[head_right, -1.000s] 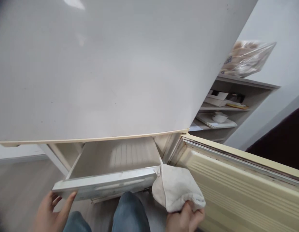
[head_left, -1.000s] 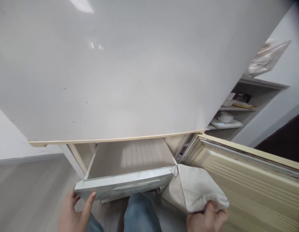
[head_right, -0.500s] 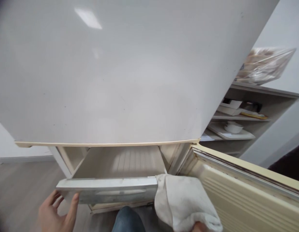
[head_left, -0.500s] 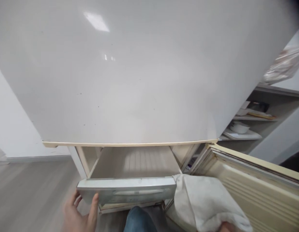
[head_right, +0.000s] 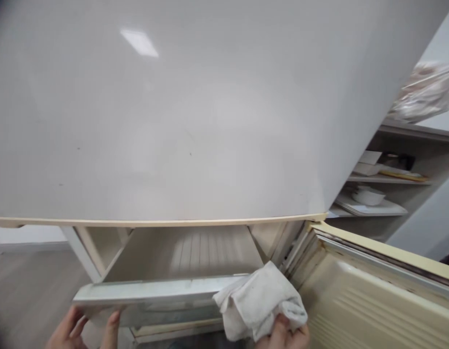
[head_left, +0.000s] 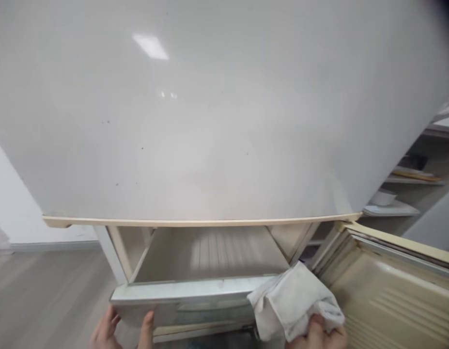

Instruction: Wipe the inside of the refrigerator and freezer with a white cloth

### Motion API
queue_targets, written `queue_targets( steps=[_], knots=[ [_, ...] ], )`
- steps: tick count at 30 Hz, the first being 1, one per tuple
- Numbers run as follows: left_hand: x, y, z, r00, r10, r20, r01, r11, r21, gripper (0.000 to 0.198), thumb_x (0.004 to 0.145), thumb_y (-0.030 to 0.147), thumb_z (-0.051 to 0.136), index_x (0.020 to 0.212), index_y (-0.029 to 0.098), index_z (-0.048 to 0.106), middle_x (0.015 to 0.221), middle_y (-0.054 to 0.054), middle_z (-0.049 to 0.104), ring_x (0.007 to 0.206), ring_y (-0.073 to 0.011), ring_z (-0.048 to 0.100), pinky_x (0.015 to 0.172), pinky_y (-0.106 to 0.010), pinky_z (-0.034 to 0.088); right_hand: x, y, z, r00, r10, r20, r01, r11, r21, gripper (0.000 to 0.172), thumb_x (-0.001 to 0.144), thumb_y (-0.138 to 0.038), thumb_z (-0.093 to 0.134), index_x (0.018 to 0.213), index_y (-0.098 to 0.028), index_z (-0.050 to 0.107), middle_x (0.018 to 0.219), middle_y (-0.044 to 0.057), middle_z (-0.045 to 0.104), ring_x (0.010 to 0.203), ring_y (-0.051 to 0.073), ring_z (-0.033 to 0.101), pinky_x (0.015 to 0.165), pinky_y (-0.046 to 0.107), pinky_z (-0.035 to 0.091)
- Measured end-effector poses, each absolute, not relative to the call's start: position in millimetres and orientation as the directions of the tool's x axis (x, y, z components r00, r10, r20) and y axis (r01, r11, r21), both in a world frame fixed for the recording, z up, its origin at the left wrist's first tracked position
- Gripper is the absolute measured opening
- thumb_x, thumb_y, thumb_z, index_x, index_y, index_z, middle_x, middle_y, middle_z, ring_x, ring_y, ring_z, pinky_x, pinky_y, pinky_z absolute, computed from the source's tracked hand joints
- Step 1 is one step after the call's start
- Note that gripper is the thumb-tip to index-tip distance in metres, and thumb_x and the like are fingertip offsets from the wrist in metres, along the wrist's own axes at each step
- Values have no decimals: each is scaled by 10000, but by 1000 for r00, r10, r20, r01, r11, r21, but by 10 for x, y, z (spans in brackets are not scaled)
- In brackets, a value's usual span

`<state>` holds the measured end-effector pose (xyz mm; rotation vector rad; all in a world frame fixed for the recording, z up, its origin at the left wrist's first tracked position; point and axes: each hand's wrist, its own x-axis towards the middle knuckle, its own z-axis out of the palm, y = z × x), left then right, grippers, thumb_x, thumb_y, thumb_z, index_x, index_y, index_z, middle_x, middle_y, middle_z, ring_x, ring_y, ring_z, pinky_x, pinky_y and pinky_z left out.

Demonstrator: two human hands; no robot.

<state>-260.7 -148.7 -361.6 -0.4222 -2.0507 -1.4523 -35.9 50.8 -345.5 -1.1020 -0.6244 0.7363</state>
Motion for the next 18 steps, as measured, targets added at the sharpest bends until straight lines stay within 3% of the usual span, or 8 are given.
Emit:
queue_targets(
  steps=[5,8,13,18],
  knots=[
    [-2562,-1170,-3364,-758,-142,636,558,363,746,792,711,594,592,1314,105,438,1147,-189,524,1047,-330,525,952,-574,420,-576,698,-3379,528,824,205,-222,368,-903,388,740,-474,589,969,-214,415,918,36,522,833,173,514,722,287,409],
    [-2715,-1014,-3294,-721,-109,684,606,378,700,747,740,550,599,1311,94,446,1140,-187,496,1023,-303,524,930,-526,450,-677,819,-3401,472,845,251,-171,367,-914,412,750,-504,572,990,-203,424,932,27,508,841,160,501,765,285,393],
    [-2998,-887,-3460,-573,-2,819,731,450,513,669,760,354,664,1345,150,412,1080,-146,536,1053,-269,534,920,-437,481,-858,1013,-3395,367,904,221,-156,294,-943,485,722,-568,566,998,-193,429,939,40,534,840,171,516,764,290,403],
    [-2932,-854,-3762,-459,253,852,832,457,313,729,810,186,593,1434,235,218,1359,-177,451,1245,-290,459,959,-421,472,-930,1220,-3397,331,892,308,-167,377,-911,408,743,-544,554,930,-202,433,902,20,520,850,168,504,807,291,388]
  ],
)
